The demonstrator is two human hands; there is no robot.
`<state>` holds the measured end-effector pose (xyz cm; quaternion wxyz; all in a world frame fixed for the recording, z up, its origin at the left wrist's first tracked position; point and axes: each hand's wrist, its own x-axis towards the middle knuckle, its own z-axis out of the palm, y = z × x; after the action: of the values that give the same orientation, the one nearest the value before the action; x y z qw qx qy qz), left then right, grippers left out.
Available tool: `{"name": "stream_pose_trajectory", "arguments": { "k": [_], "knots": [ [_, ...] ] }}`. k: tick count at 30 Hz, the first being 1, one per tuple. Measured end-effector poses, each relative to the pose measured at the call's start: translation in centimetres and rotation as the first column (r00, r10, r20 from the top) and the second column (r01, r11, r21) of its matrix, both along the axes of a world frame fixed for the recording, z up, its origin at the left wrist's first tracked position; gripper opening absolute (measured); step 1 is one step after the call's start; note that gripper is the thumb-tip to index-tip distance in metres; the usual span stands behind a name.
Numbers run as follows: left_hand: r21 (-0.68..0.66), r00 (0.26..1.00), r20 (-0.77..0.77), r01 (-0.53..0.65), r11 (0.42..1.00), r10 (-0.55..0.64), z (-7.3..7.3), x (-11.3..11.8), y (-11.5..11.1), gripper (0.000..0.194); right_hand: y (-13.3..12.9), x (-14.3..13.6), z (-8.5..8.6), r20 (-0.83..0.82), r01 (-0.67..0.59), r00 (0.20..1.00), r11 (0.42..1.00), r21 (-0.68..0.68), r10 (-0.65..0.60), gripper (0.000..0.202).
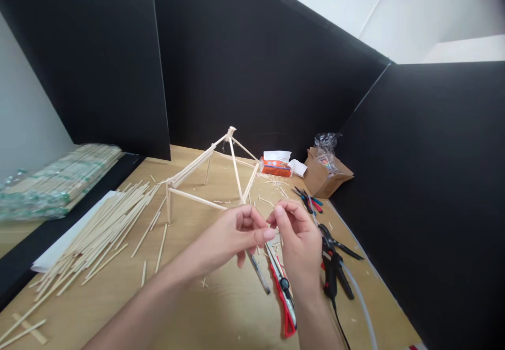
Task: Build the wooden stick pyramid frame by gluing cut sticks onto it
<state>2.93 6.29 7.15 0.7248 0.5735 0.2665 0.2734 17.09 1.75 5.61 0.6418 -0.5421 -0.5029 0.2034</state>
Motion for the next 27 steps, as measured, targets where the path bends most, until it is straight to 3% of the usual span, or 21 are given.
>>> {"name": "stream_pose_trajectory", "arguments": {
  "k": [2,3,5,6,7,10,13,20,27],
  "knots": [
    [0.165,0.98,-0.123,-0.135,0.977,0.156,0.4,-1.6,0.9,0.026,0.6,-0.1,-0.3,0.345,0.132,0.921,0.978,0.162,-0.182,0.006],
    [0.276,0.946,-0.141,-0.247,0.929,0.293,0.4,-2.2,1.3,0.023,0.8,-0.1,-0.5,0.48,0.15,0.841,0.96,0.239,-0.25,0.006],
    [0.465,0.844,-0.094,-0.432,0.773,0.529,0.2,-3.1,2.2,0.019,1.3,-0.1,-1.0,0.659,0.127,0.679,0.936,0.329,-0.324,0.009],
    [0.512,0.806,-0.059,-0.482,0.711,0.588,-0.1,-3.2,2.5,0.017,1.5,-0.1,-1.3,0.713,0.11,0.613,0.93,0.35,-0.341,0.01],
    [0.525,0.794,-0.035,-0.501,0.688,0.606,-0.4,-3.1,2.7,0.016,1.6,-0.1,-1.5,0.751,0.099,0.555,0.925,0.367,-0.358,0.01],
    [0.456,0.843,-0.006,-0.476,0.752,0.537,-1.3,-2.3,2.9,0.015,1.8,-0.2,-2.0,0.809,0.084,0.432,0.911,0.404,-0.399,0.01],
    [0.387,0.869,0.018,-0.462,0.798,0.494,-1.8,-1.4,2.8,0.017,1.7,-0.2,-2.1,0.829,0.074,0.371,0.903,0.422,-0.418,0.01],
    [0.251,0.889,0.066,-0.454,0.855,0.452,-1.6,-0.8,2.7,0.025,1.8,-0.3,-2.0,0.857,0.047,0.312,0.908,0.417,-0.41,0.011],
    [0.19,0.893,0.094,-0.449,0.873,0.439,-1.3,-0.6,2.7,0.028,1.8,-0.3,-1.9,0.872,0.005,0.292,0.912,0.41,-0.394,0.013]
  ]
}}
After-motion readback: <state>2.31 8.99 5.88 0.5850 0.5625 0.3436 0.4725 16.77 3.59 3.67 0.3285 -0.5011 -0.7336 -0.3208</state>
